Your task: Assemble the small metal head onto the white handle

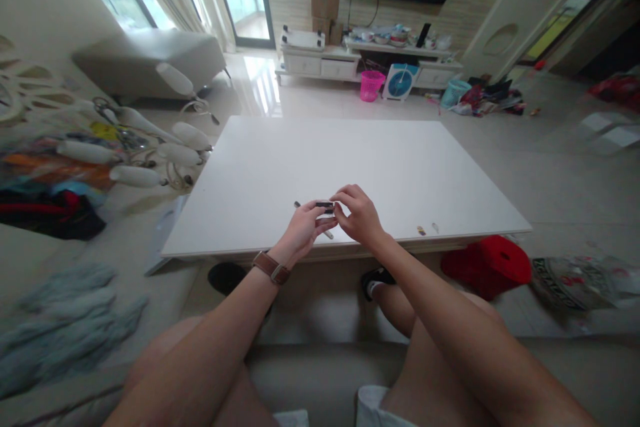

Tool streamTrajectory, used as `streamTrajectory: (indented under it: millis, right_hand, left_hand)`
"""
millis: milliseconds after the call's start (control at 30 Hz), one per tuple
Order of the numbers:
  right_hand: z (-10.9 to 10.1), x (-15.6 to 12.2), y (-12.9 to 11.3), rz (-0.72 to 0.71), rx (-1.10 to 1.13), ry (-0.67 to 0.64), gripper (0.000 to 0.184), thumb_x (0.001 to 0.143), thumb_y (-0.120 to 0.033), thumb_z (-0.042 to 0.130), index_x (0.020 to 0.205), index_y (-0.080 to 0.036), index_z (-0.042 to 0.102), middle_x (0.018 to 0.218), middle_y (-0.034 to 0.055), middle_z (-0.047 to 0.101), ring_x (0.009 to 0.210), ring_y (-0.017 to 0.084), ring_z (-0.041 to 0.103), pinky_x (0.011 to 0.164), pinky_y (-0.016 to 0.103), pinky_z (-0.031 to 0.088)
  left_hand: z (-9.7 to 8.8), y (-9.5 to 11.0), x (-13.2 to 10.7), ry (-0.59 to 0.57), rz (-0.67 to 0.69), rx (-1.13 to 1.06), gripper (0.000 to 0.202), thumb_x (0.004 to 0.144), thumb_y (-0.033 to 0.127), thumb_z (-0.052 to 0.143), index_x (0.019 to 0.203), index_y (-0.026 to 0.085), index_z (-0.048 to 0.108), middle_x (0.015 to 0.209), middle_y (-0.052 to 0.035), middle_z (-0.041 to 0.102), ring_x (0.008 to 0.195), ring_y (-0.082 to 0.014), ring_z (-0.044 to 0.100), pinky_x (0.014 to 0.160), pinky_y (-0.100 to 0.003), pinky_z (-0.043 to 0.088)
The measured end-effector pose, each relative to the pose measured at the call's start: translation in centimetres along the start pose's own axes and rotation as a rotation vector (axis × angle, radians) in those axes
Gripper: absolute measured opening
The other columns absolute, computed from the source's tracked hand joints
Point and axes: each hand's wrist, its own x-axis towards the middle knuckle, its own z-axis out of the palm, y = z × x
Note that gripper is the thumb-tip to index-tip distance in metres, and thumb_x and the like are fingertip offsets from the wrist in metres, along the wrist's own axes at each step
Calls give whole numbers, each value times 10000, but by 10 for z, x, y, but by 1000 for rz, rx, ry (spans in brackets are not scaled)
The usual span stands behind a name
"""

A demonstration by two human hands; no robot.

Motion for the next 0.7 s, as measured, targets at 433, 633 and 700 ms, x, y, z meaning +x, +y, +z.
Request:
streamTrajectory:
  millis: [433, 633, 700]
  right_hand:
    - [-2, -26, 115, 673, -285, -294, 450, 848, -167, 480, 1286, -97, 554, 1343, 150, 580, 1228, 257, 542, 1070, 372, 413]
    - [16, -57, 132, 655, -283, -532, 624, 848, -195, 538, 1460, -126, 432, 1588, 126, 351, 1435, 268, 366, 1177, 384, 315]
    - [19, -61, 134, 662, -295, -577, 631, 867, -234, 537, 1480, -166, 406, 1622, 102, 283, 1455, 288, 330, 1170, 430, 329]
  left_hand:
    - [-3, 6, -2, 43, 1, 4, 106, 861, 64, 540, 920, 89, 624, 991, -173, 730, 813, -233, 753, 735, -294, 600]
    - [-3, 13, -6, 66, -23, -66, 117, 869, 110, 497, 900, 84, 606, 929, -180, 733, 781, -253, 754, 718, -313, 605]
    - [-2, 15, -7, 71, -27, -75, 113, 864, 116, 499, 901, 85, 601, 922, -179, 732, 775, -254, 755, 711, -310, 605]
